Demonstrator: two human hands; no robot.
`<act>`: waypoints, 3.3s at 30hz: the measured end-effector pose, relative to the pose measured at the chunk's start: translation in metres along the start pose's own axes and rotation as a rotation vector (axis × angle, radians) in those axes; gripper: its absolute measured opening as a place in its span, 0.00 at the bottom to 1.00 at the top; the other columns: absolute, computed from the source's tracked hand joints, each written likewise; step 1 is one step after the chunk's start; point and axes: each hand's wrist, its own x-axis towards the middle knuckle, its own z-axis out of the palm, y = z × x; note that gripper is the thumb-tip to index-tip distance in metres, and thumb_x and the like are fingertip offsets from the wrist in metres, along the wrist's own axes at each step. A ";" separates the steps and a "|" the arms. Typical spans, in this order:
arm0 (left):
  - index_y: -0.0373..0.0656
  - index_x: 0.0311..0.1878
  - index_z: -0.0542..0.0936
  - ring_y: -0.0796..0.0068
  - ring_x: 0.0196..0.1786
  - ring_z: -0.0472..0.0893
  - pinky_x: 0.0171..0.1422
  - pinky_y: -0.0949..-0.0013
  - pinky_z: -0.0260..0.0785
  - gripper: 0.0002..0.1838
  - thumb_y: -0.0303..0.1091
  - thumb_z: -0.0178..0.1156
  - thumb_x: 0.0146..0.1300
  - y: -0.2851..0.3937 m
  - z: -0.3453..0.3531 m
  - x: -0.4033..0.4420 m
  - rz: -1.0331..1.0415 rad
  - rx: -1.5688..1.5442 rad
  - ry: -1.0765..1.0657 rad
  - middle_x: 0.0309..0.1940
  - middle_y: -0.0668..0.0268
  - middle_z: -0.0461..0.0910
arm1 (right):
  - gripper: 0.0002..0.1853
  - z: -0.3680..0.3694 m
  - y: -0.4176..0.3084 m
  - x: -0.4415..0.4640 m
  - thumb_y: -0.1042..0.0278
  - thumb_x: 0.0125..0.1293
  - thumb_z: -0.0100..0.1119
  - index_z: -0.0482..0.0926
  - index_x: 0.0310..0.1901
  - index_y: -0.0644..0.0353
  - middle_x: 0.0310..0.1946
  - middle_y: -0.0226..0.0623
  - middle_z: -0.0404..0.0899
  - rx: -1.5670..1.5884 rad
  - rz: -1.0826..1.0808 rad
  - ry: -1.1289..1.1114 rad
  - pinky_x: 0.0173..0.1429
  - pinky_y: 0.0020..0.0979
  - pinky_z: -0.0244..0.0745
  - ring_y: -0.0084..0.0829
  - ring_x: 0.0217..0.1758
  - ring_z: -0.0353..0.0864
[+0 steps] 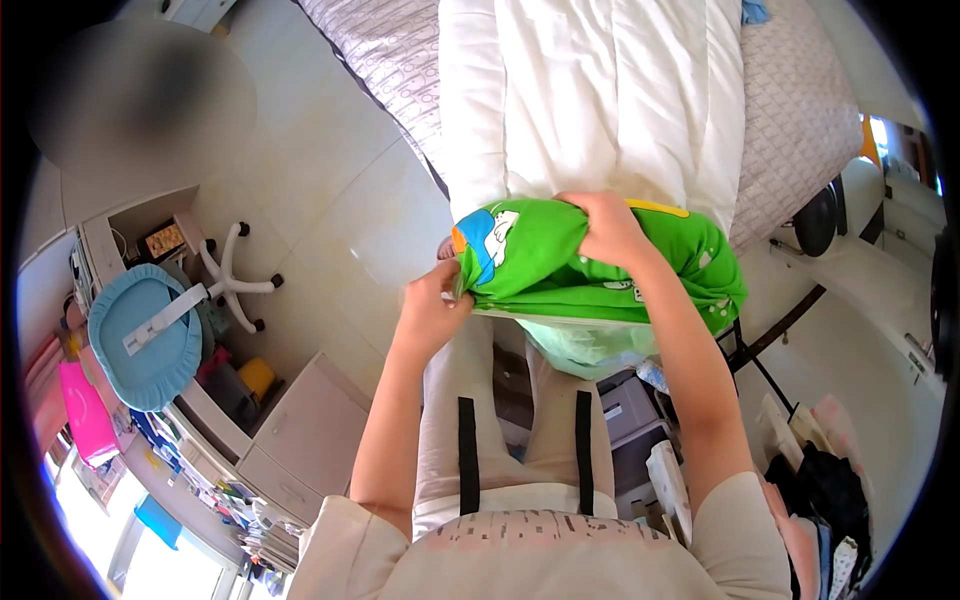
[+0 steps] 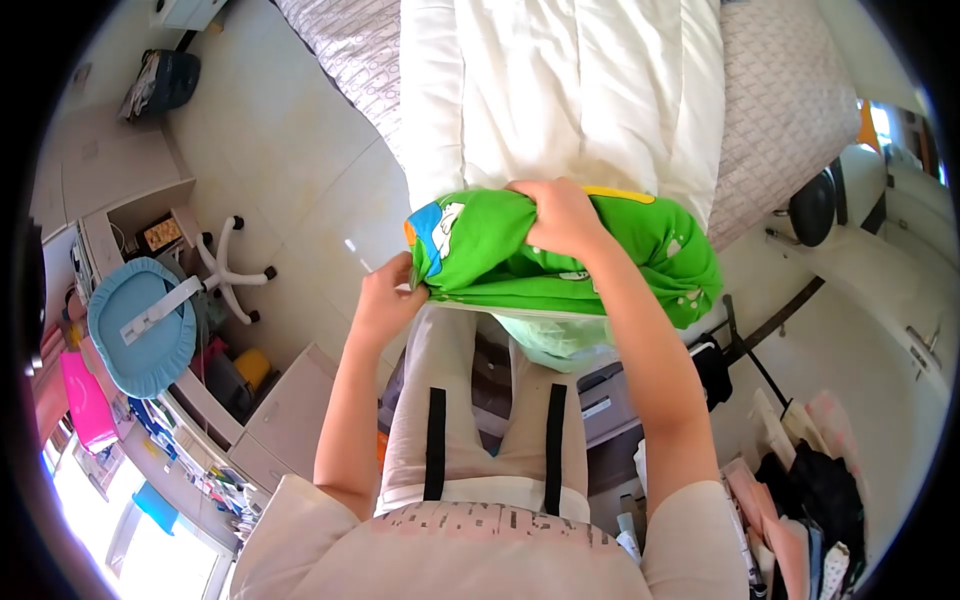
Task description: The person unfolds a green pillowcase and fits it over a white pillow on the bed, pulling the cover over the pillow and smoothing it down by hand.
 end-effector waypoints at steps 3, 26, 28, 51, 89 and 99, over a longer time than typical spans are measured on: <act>0.37 0.46 0.78 0.60 0.41 0.84 0.45 0.61 0.76 0.14 0.20 0.57 0.55 -0.017 0.006 0.027 0.393 0.076 0.244 0.37 0.54 0.81 | 0.19 -0.016 -0.013 -0.008 0.75 0.49 0.66 0.81 0.46 0.65 0.32 0.37 0.84 0.476 0.232 -0.100 0.41 0.27 0.74 0.23 0.34 0.80; 0.59 0.65 0.70 0.62 0.69 0.63 0.75 0.49 0.48 0.47 0.33 0.76 0.34 0.103 0.068 0.066 0.567 1.002 0.170 0.65 0.67 0.66 | 0.44 -0.008 0.031 -0.172 0.53 0.43 0.76 0.69 0.65 0.49 0.61 0.37 0.70 -0.696 0.407 0.765 0.69 0.51 0.55 0.43 0.69 0.61; 0.55 0.65 0.69 0.61 0.69 0.64 0.75 0.49 0.48 0.43 0.32 0.71 0.39 0.107 0.090 0.064 0.778 1.110 0.133 0.65 0.65 0.66 | 0.44 -0.003 0.052 -0.194 0.64 0.42 0.76 0.68 0.65 0.50 0.61 0.40 0.71 -0.385 0.639 0.893 0.69 0.47 0.59 0.42 0.68 0.64; 0.46 0.40 0.82 0.53 0.33 0.79 0.38 0.57 0.70 0.20 0.27 0.62 0.36 0.176 0.119 0.068 0.898 0.503 0.030 0.28 0.59 0.81 | 0.58 -0.014 0.067 -0.220 0.72 0.37 0.76 0.51 0.72 0.55 0.67 0.49 0.56 0.199 0.535 0.980 0.72 0.40 0.58 0.46 0.70 0.59; 0.45 0.60 0.71 0.63 0.37 0.80 0.46 0.60 0.66 0.45 0.43 0.77 0.33 0.233 0.176 0.047 0.839 0.730 0.089 0.32 0.63 0.80 | 0.40 -0.068 0.047 -0.218 0.62 0.46 0.69 0.66 0.64 0.52 0.72 0.49 0.53 -0.360 0.195 1.033 0.73 0.56 0.45 0.55 0.75 0.48; 0.53 0.67 0.67 0.52 0.72 0.61 0.69 0.30 0.43 0.50 0.43 0.79 0.35 0.070 0.152 0.022 0.550 0.783 0.675 0.69 0.57 0.63 | 0.48 -0.094 0.144 -0.159 0.48 0.53 0.65 0.52 0.74 0.47 0.72 0.40 0.55 -0.482 0.317 0.641 0.72 0.53 0.50 0.54 0.73 0.54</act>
